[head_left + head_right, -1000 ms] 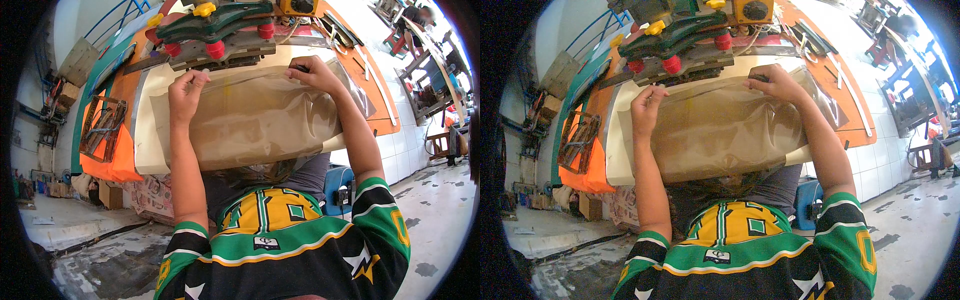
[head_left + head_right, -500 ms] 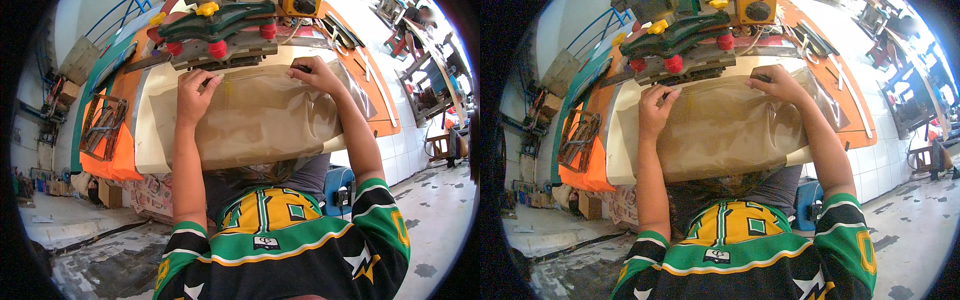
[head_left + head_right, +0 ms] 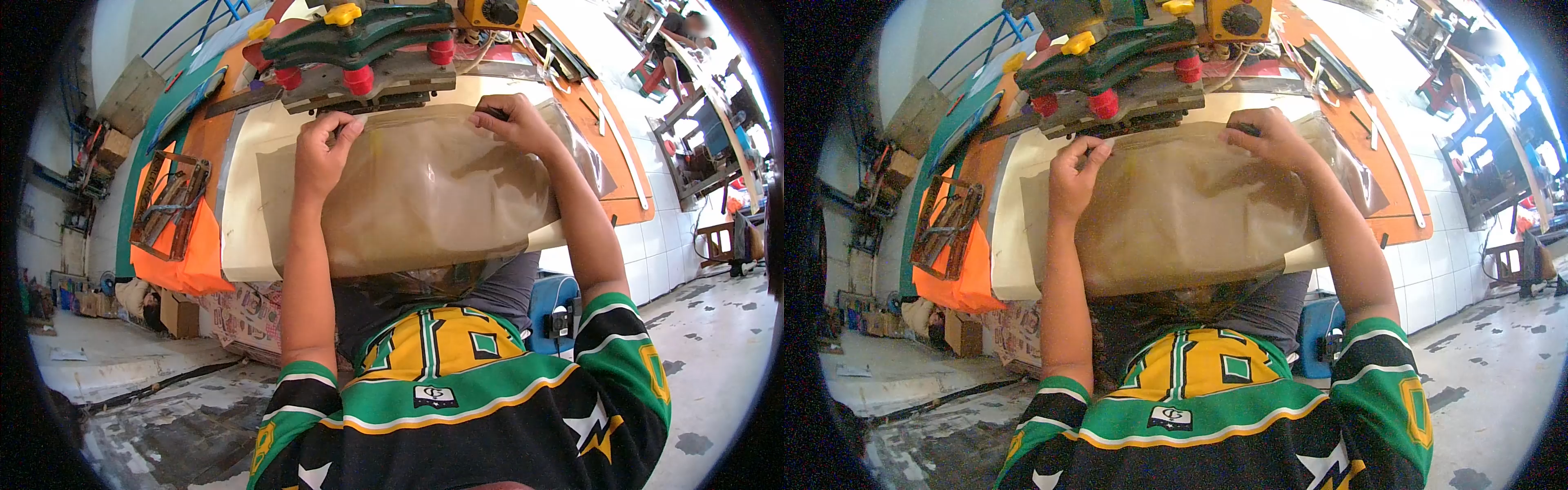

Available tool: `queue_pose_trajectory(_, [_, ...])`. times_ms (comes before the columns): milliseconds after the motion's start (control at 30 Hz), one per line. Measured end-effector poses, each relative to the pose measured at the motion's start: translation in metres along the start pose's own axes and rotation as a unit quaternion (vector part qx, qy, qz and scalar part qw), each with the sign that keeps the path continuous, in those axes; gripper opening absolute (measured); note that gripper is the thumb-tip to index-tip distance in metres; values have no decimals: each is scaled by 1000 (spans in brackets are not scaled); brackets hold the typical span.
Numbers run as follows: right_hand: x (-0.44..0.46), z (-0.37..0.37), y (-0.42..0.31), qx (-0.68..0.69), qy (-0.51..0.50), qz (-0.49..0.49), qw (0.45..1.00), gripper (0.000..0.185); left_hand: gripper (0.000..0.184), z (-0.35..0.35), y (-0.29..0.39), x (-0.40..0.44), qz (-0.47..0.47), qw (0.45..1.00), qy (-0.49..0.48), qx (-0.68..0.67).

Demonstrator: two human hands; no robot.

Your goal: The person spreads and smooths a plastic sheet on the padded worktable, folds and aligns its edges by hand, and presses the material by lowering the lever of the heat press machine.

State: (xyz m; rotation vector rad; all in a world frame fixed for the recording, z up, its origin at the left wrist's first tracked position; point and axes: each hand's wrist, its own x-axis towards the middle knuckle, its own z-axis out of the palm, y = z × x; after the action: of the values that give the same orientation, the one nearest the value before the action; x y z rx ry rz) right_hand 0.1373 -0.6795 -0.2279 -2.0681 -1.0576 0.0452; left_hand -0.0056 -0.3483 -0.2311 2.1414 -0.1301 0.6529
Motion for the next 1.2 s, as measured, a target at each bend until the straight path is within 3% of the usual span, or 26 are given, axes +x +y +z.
queue_pose_trajectory(200, [2,-2,0,-40,20,0,999,35,31,-2,-1,-3,-70,976,-101,-179])
queue_pose_trajectory(400, [2,-1,3,-47,24,-15,998,38,31,-3,-1,-5,-113,952,-137,-250])
queue_pose_trajectory(800, [2,-1,-2,-44,23,-13,999,36,28,-7,0,-7,-130,933,-147,-302])
queue_pose_trajectory(1200, [2,0,-2,-45,32,-21,998,37,31,-7,5,-4,-98,946,-176,-252])
